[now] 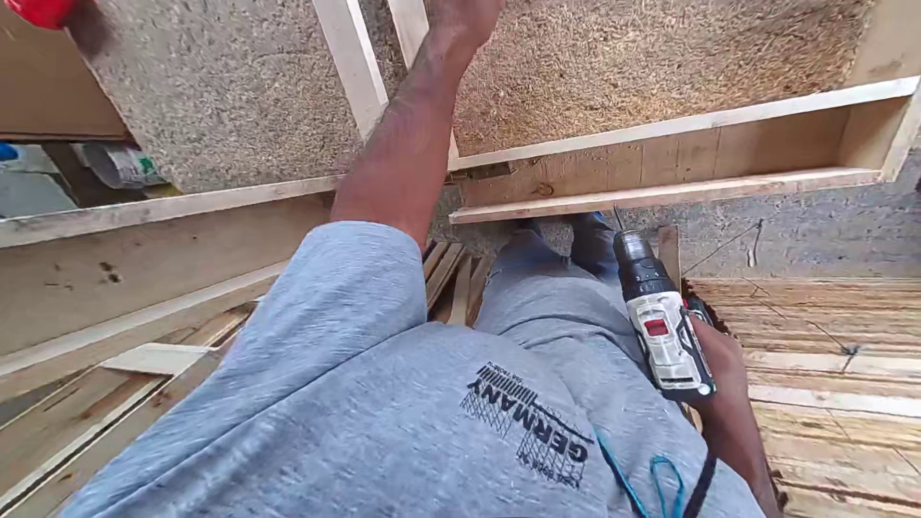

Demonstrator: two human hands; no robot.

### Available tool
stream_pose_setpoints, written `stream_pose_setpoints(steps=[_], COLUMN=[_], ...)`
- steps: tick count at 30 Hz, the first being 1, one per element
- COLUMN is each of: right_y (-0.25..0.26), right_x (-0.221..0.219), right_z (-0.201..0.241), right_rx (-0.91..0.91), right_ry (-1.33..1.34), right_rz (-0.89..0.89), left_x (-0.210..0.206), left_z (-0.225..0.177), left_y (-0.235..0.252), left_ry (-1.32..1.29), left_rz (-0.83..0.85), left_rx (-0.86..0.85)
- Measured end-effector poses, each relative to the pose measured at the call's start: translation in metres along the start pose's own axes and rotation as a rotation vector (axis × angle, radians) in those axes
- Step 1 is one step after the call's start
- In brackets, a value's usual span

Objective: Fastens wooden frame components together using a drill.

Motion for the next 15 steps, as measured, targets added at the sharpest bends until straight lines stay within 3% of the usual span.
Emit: stream_pose_setpoints(steps=[3, 6, 10, 15], right_y=[0.002, 0.001, 0.002, 0.003], right_x=[-0.008, -0.023, -0.047, -0.087], right_z=[0.011, 0.030, 0.060, 0.090], right_rx=[0.043, 0.109, 0.244, 0.339], right_ry=[0.017, 0.043, 0.119, 0.152], right_rz=[0.023, 0.024, 0.087, 0.232], left_x=[0.015, 0.009, -0.029, -0.058], left_z=[0.011, 0.027, 0.067, 0.094], left_y=[-0.069, -0.174, -0.283, -0.330], left_ry=[-0.779, -1.316, -1.430, -1.629], left_rz=[-0.076, 0.014, 0.125, 0.166], left_rx=[0.114, 0.233, 0.444, 0.629])
Point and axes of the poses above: each hand's wrist, its own y-axis towards the middle knuckle, its own x-axis out of the back of the hand, z = x × y, the point moved 3 cm from there along y, towards the middle knuckle, and after that the axes turned 2 degrees about -x, right-handed, at the moved point
